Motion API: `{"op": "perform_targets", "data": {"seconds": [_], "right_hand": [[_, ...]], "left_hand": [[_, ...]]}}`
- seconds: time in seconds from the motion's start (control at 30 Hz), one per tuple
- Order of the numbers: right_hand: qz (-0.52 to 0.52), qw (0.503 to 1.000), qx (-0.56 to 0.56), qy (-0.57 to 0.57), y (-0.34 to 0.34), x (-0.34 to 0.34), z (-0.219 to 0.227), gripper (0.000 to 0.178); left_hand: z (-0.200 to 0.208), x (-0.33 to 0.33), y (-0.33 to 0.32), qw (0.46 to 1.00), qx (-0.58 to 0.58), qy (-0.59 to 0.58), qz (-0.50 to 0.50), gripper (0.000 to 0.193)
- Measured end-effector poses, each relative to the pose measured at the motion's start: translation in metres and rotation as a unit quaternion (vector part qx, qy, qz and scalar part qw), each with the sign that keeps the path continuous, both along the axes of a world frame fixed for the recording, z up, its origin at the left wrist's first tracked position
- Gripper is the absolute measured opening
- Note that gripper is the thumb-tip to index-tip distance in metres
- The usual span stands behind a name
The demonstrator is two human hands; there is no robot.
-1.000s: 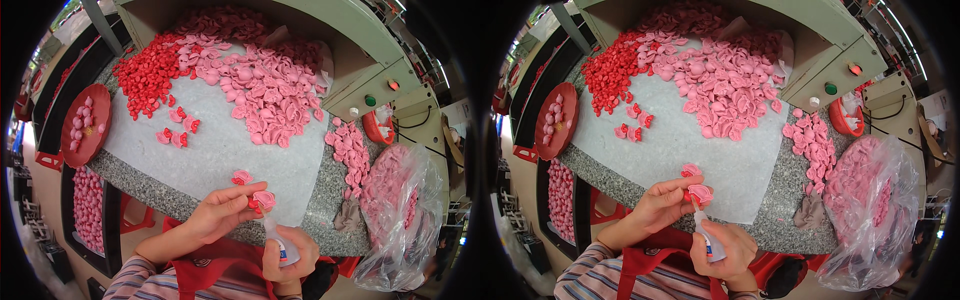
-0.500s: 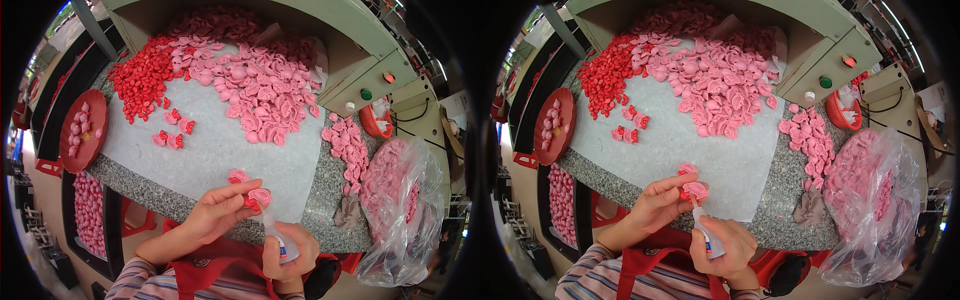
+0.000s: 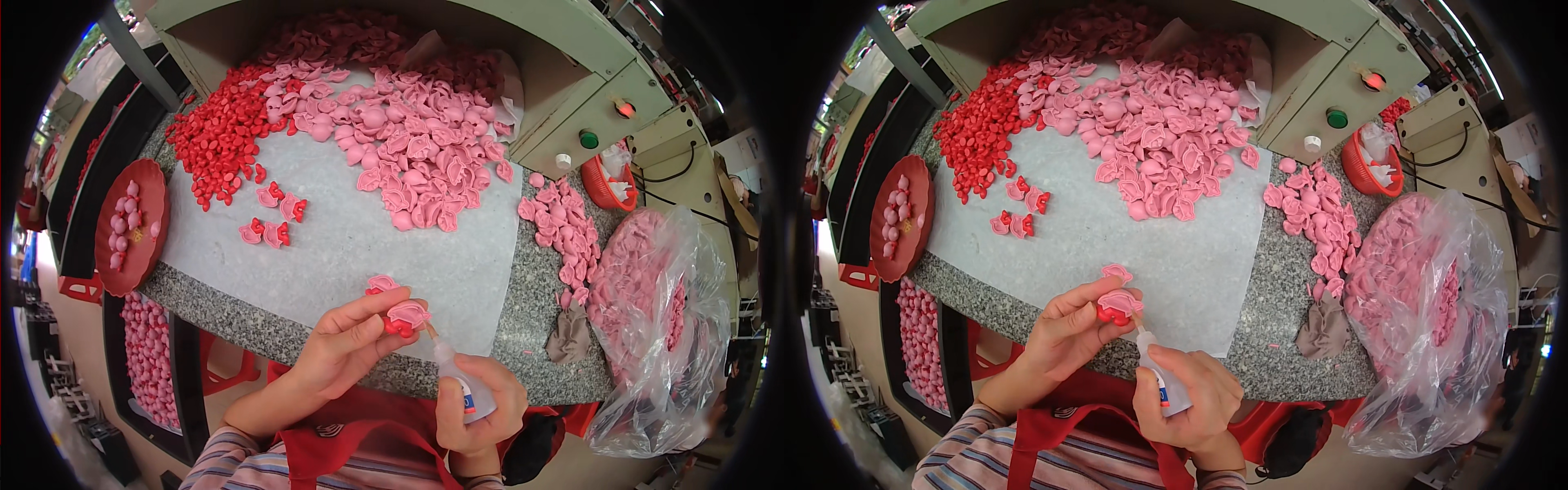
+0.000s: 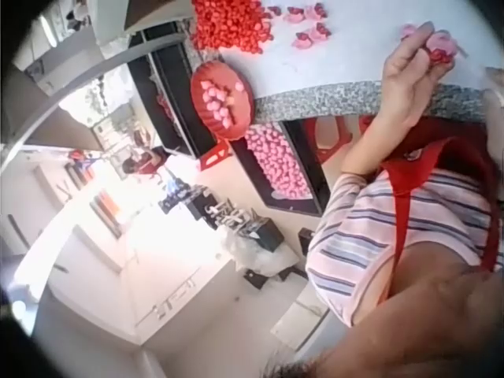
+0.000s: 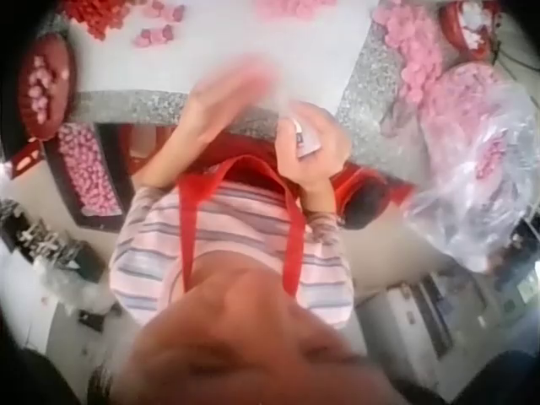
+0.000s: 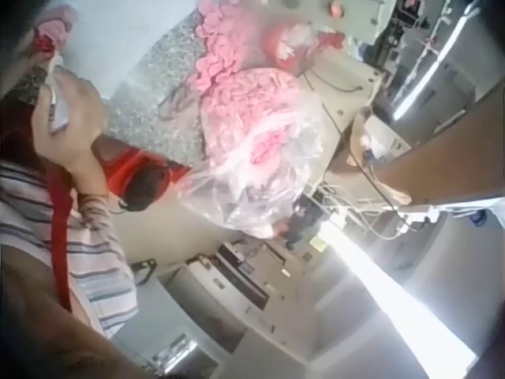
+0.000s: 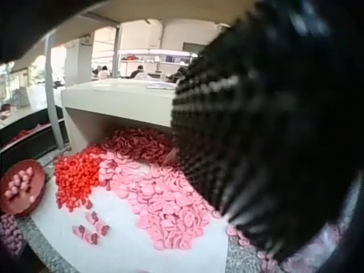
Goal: Assembling small decorative toy components by attaching red parts to pink parts at a factory workbench.
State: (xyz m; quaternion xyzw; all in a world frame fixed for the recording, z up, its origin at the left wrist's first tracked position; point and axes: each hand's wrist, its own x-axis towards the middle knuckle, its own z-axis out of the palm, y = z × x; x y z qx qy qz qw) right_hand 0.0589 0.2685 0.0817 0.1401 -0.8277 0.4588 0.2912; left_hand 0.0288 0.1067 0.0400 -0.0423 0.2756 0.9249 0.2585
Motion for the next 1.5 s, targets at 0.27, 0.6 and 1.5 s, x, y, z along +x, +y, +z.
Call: {"op": "perform_targets", "data": {"seconds": [0.27, 0.6, 1.5], "right_hand": [[0.002, 1.0, 0.004, -0.019, 0.003, 0.001, 0.002, 0.026], [-0.042, 0.994, -0.013, -0.102, 0.002, 0.007, 0.004, 0.02], [0.001, 1.0, -0.002, -0.02, -0.001, 0.001, -0.005, 0.025]], "left_hand": [[0.001, 0.0, 0.0, 1.0, 0.009, -0.004, 0.017, 0.043], [-0.001, 0.0, 0.0, 0.999, 0.029, 0.004, 0.023, 0.041], [-0.001, 0.0, -0.002, 0.999, 0.018, -0.011, 0.05, 0.044]]}}
